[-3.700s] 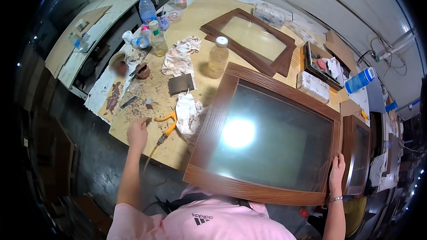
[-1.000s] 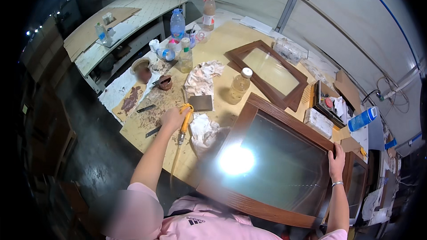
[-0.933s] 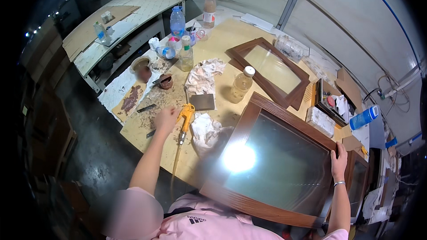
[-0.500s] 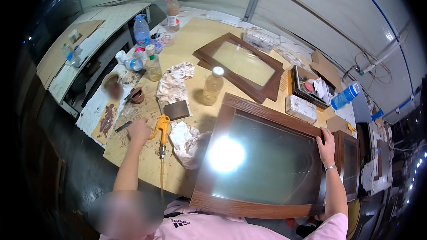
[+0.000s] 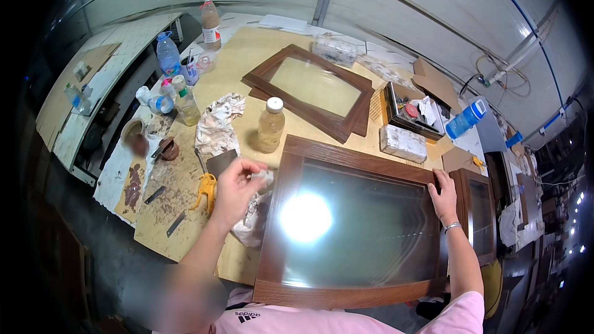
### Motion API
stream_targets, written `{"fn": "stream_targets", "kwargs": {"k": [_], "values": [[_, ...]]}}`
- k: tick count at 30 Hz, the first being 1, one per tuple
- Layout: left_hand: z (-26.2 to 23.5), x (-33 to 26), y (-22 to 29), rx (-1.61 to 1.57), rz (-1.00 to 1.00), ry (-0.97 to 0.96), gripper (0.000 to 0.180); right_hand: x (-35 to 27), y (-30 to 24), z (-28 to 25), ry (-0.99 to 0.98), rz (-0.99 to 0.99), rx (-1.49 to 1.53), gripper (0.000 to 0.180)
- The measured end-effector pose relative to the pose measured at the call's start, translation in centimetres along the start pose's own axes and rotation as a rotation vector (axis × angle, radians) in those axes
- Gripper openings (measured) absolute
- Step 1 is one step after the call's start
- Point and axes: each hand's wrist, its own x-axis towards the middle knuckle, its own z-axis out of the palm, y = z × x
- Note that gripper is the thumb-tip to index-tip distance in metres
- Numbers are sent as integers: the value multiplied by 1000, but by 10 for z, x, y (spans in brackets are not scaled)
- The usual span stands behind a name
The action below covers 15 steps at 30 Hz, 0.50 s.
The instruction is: The person cleans wooden glass door frames using a cloth and liquid, removes debris from the glass with a small tool, and applies a sticker to the glass pane.
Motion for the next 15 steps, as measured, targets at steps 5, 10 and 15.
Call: {"fn": "stream_targets", "kwargs": {"k": [5, 10, 15], "values": [[11, 2, 13, 519, 169, -98, 14, -1, 2, 0, 7, -15, -10, 48], [16, 83, -10, 592, 270, -18, 12, 4, -4, 1, -13, -28, 2, 48], [18, 93, -20, 704, 336, -18, 11, 1, 2, 1, 2, -5, -13, 48]]}}
